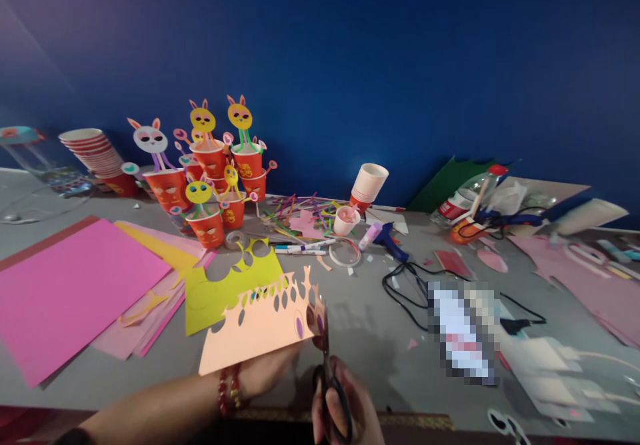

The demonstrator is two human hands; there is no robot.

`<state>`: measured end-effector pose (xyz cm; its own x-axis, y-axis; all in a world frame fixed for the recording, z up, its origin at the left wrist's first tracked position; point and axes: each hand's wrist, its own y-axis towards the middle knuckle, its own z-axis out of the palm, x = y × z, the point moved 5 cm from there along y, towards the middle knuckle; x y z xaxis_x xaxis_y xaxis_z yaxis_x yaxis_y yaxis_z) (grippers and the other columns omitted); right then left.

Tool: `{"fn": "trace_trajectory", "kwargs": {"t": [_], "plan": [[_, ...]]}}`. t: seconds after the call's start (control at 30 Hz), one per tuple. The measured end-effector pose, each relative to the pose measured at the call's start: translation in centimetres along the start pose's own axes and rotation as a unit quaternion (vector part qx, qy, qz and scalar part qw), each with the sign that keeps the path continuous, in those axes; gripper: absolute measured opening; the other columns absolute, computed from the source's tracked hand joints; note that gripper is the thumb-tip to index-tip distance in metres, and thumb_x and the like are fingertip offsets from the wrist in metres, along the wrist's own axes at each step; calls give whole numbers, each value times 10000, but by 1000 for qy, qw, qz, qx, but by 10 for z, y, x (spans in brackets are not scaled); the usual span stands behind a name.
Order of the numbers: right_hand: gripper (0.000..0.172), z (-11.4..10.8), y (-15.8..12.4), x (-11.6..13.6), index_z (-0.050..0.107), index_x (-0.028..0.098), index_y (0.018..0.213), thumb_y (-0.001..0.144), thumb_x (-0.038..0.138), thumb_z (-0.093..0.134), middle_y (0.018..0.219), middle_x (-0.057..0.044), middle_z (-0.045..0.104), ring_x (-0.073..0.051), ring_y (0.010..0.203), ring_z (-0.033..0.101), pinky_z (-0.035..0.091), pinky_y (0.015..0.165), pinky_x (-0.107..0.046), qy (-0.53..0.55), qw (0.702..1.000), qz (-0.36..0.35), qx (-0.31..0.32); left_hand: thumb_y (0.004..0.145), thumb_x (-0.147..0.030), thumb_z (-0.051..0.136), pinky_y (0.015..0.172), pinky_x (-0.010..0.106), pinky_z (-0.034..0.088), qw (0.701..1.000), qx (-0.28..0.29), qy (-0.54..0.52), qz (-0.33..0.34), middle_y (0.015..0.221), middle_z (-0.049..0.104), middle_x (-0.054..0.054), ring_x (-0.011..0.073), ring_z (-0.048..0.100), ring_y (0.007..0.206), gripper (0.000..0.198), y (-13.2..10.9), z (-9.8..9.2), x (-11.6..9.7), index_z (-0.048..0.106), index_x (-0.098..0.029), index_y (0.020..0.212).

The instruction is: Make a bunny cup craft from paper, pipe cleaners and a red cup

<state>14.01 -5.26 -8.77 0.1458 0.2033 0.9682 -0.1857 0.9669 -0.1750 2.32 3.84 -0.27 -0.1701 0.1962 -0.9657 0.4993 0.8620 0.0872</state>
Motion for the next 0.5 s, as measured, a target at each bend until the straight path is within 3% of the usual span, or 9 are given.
{"fn": "trace_trajectory", "kwargs": {"t": [0.2, 0.5], "plan": [[587, -6, -4, -3, 491, 202, 762, 847, 783, 494, 463, 48, 513, -47, 342, 292, 189, 362, -184, -2, 1000, 13, -6, 952, -289, 459, 858, 316, 466, 992, 32, -115, 32, 830, 661, 32, 192, 609, 804, 261, 3, 3, -8, 611, -196, 760], [584, -12, -9, -9, 514, 202, 744, 836, 779, 519, 468, 40, 492, -81, 394, 362, 218, 417, -215, 9, 999, 29, -26, 961, -440, 491, 818, 317, 483, 984, 60, -167, 16, 836, 626, 45, 196, 600, 792, 317, 2, 9, 4, 611, -173, 838]]}}
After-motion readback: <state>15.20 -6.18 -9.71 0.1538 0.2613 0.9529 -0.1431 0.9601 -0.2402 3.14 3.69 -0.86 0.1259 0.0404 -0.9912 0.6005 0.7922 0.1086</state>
